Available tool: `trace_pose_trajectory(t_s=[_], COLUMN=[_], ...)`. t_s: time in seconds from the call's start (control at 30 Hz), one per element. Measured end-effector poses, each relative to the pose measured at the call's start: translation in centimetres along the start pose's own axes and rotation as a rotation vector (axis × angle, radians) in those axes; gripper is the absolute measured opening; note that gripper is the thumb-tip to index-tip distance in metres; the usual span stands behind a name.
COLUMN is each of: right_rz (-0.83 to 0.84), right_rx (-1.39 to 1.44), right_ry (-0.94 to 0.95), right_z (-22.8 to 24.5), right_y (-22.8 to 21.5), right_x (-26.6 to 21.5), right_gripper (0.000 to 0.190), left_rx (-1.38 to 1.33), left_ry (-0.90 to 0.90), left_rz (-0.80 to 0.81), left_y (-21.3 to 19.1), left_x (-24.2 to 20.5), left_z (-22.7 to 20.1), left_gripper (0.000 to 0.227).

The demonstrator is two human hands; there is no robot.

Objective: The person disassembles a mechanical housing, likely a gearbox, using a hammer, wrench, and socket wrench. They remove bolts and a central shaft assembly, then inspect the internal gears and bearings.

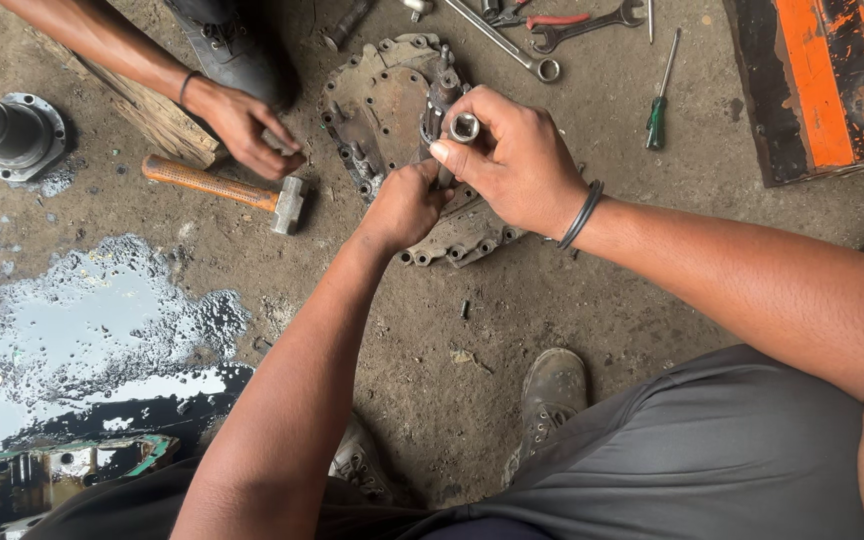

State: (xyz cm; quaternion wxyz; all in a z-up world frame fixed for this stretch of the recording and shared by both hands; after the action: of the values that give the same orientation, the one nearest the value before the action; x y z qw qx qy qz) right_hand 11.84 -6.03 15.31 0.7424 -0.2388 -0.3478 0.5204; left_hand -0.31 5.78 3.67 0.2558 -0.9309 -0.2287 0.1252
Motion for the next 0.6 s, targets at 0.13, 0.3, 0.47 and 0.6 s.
trace_pose_trajectory(t_s=[0.13, 0.3, 0.47, 0.6], right_rz=[-0.009, -0.022, -0.004, -0.007], right_rx=[-0.006, -0.001, -0.02, -0.015], right_ry=[-0.025, -0.017, 0.073, 0.038], right_z=[0.0, 0.1, 0.2, 0.1], right_y=[-0.1, -0.3, -0.4, -0.5], right_x=[0.0, 0.1, 0.3, 0.3], right_gripper=[0.023, 0.023, 0.024, 0.023], left_rx=[-0.055, -0.026, -0.04, -0.029], left_ry=[-0.019, 0.04, 0.031, 0.083], left_rz=[0.015, -0.044, -0.065, -0.096], left_y=[0.1, 0.4, 0.8, 1.1], left_x=[0.0, 0.1, 0.2, 0.1], left_z=[0.3, 0.3, 0.5, 0.4], left_gripper=[0.021, 0.019, 0.017, 0.017])
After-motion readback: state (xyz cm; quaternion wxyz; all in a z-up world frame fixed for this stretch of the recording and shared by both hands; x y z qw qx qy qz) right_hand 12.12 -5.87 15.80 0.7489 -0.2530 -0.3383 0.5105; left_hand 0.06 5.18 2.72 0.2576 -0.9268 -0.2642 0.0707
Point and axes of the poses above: each hand's wrist, its own x-axis towards the middle knuckle, its own y-axis out of the palm, z = x × y, the point moved 1 cm from there along x, towards the middle knuckle, and after that the axes turned 6 degrees about -x, right-handed, at the moved point
